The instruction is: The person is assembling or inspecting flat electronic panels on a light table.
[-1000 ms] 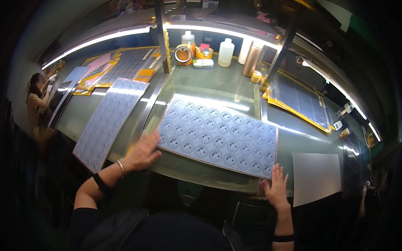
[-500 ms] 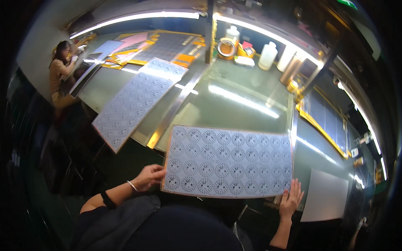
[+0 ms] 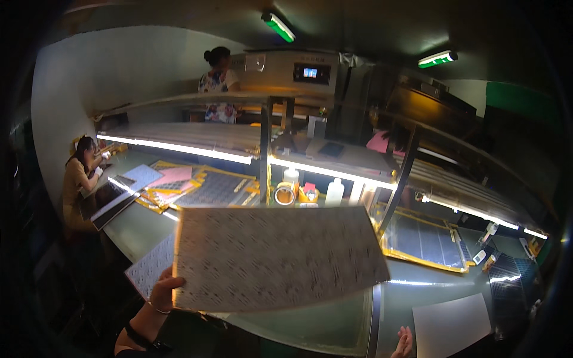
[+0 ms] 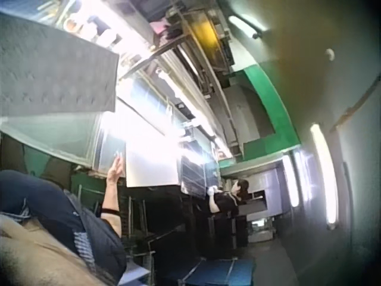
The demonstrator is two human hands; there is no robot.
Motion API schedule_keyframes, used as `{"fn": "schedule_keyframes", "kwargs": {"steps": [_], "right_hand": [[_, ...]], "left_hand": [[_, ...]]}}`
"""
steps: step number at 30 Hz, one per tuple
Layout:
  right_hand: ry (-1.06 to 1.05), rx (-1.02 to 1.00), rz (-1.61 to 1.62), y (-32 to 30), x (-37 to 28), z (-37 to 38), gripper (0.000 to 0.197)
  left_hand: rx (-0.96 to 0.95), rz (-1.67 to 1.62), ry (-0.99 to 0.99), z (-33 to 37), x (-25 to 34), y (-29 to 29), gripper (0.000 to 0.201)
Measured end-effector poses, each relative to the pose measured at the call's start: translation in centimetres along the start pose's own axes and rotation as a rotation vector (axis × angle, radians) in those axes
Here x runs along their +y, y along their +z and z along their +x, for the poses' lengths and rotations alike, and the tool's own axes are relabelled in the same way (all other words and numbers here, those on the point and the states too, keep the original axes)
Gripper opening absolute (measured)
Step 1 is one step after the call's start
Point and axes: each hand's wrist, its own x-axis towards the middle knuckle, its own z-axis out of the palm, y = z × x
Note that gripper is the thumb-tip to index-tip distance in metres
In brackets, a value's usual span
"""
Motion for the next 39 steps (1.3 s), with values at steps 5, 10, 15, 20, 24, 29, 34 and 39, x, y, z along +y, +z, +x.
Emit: {"fn": "schedule_keyframes", "kwargs": {"steps": [5,10,15,20,24,29,34,39], "right_hand": [[0.009,-0.041,-0.170,0.1,-1.1,-0.2,0.041],[-0.046,-0.054,-0.341,0.4,-1.2,0.3,0.039],[0.017,-0.033,-0.414,1.2,-3.1,-0.6,0.036],[-0.039,-0.011,-0.503,2.1,-4.7,-1.7,0.031],[-0.108,0.020,-0.597,1.8,-3.5,-2.0,0.029],[-0.191,0.028,-0.538,2.2,-3.2,0.9,0.020],[-0.358,0.466,-0.692,-2.1,-4.6,0.0,0.026],[0.399,0.931,0.003,-13.6,-0.8,-3.7,0.054]], "left_hand": [[0.062,0.054,0.394,7.3,5.7,2.1,0.066],[-0.063,-0.017,0.696,22.2,13.5,3.3,0.043],[0.145,-0.025,0.751,36.2,17.7,4.3,0.022],[0.079,0.186,0.382,36.9,15.4,2.7,0.033],[0.154,0.745,0.067,31.0,9.2,1.2,0.034],[-0.837,1.979,-0.140,20.3,1.0,-11.5,0.066],[-0.337,2.069,-0.496,7.2,-0.3,-18.2,0.070],[-0.081,2.275,-0.160,-1.5,-1.8,-20.7,0.050]]}}
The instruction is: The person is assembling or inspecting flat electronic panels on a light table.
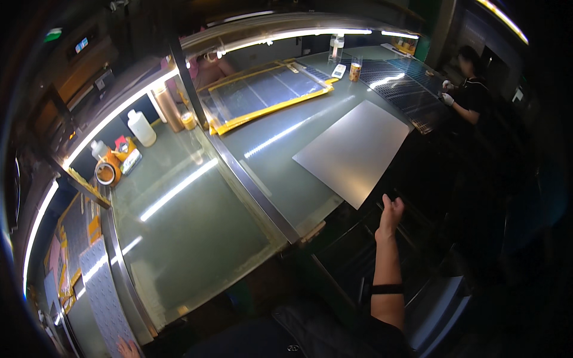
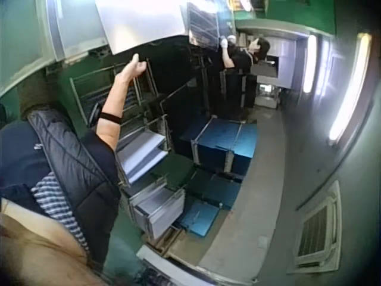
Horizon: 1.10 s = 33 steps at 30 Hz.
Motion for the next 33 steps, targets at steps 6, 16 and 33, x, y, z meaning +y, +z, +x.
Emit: {"fn": "schedule_keyframes", "kwargs": {"steps": [6,16,33], "right_hand": [[0.515,-0.526,0.210,0.6,0.8,-0.5,0.021],[0.320,-0.725,0.074,5.9,-3.2,-11.4,0.015],[0.405,-1.188,-0.052,4.8,-8.2,-23.0,0.010]], "left_hand": [[-0.247,-0.177,-0.203,-1.1,2.0,-2.6,0.054],[-0.047,-0.470,0.528,6.2,19.7,-11.4,0.051],[0.614,-0.367,1.361,9.0,38.2,-5.9,0.018]]}}
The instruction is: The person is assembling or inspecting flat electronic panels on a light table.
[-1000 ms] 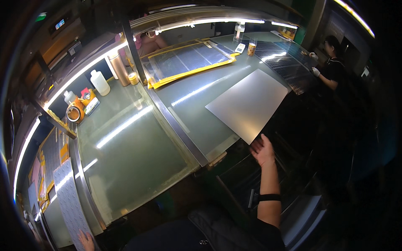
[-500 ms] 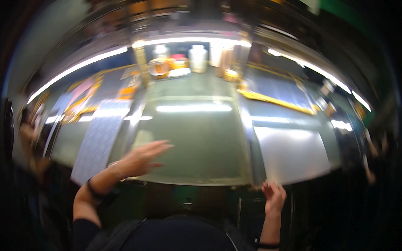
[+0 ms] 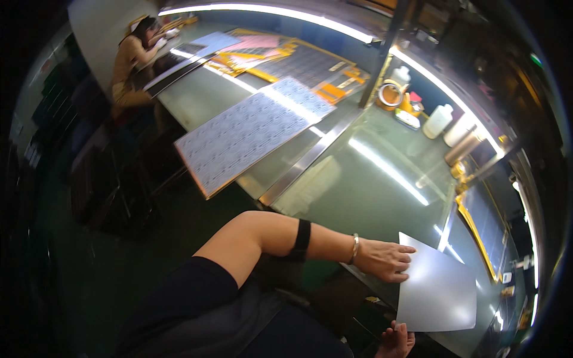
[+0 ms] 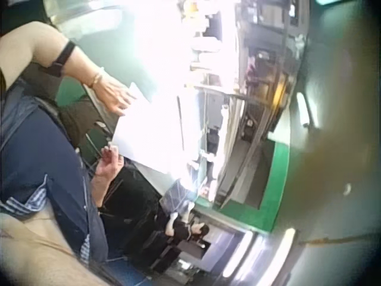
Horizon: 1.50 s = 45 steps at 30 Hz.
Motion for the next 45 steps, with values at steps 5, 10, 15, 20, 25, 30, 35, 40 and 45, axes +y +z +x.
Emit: {"fn": "schedule_keyframes", "kwargs": {"steps": [5,10,15,20,25,30,35,40,45], "right_hand": [[-0.019,-0.353,0.011,-0.9,-1.3,1.2,0.021],[-0.471,-0.144,-0.239,3.2,-4.4,0.8,0.037],[-0.606,-0.082,-1.157,3.1,-2.2,4.7,0.038],[-0.450,-0.220,-1.409,1.9,3.9,8.2,0.040],[-0.568,-0.172,-1.617,4.1,5.0,9.0,0.042],[-0.541,-0.161,-1.556,4.2,4.2,7.8,0.038],[-0.623,-0.234,-1.246,6.8,3.0,7.2,0.030],[-0.349,-0.843,-0.847,14.7,2.3,8.0,0.038],[0.855,-1.157,0.058,24.0,5.0,6.6,0.057]], "left_hand": [[0.255,-0.125,-0.172,-1.2,0.5,-1.1,0.015],[0.387,-0.223,-0.609,0.6,-1.7,-5.2,0.015],[0.264,-0.600,-1.368,-6.1,-5.7,-9.4,0.020],[0.293,-0.977,-1.702,-15.1,-6.4,-6.0,0.016],[0.568,-0.740,-1.561,-17.2,-7.3,-10.2,0.022],[-0.178,-0.094,-1.216,-22.4,-0.4,-18.7,0.076],[-0.849,0.785,-1.423,-28.2,9.8,-17.6,0.062],[-0.713,0.547,-1.318,-24.3,9.7,-21.0,0.046],[-0.658,0.190,-1.280,-14.7,12.0,-22.4,0.054]]}}
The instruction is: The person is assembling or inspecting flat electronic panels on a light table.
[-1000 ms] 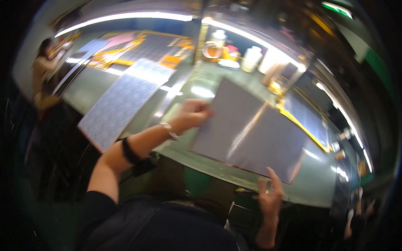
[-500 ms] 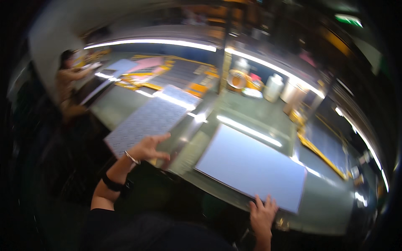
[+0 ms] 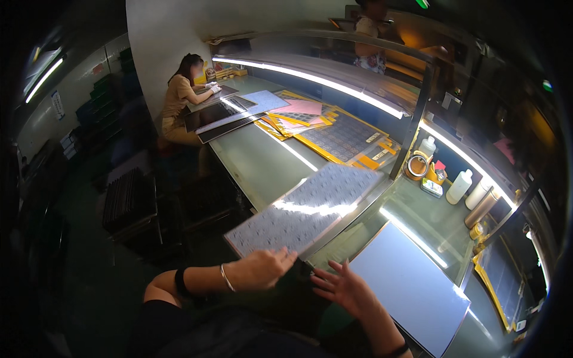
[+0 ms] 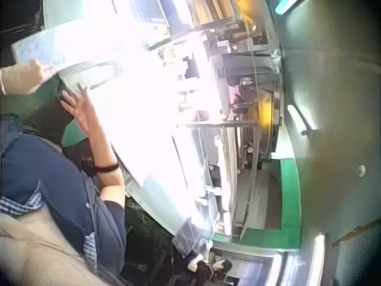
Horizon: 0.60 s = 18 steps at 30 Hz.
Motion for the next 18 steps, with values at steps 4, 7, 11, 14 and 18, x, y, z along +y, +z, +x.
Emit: {"fn": "schedule_keyframes", "kwargs": {"steps": [4,7,11,14,18], "right_hand": [[-0.040,-0.145,0.206,-0.4,0.0,4.8,0.060],[-0.081,-0.114,0.159,-0.6,0.8,5.8,0.059],[-0.181,-0.060,0.155,0.4,1.4,5.4,0.053],[-0.239,0.026,0.215,-1.2,1.4,5.2,0.044],[-0.281,0.157,-0.046,-4.6,0.8,5.3,0.031]], "left_hand": [[0.042,0.189,0.193,-2.1,3.1,0.9,0.053],[0.079,-0.167,0.066,-2.1,2.8,3.2,0.033],[0.054,-0.218,0.095,-0.7,1.6,4.2,0.018],[0.040,-0.332,0.087,0.5,0.9,2.4,0.014],[-0.030,-1.086,0.005,3.0,-1.1,3.3,0.015]]}}
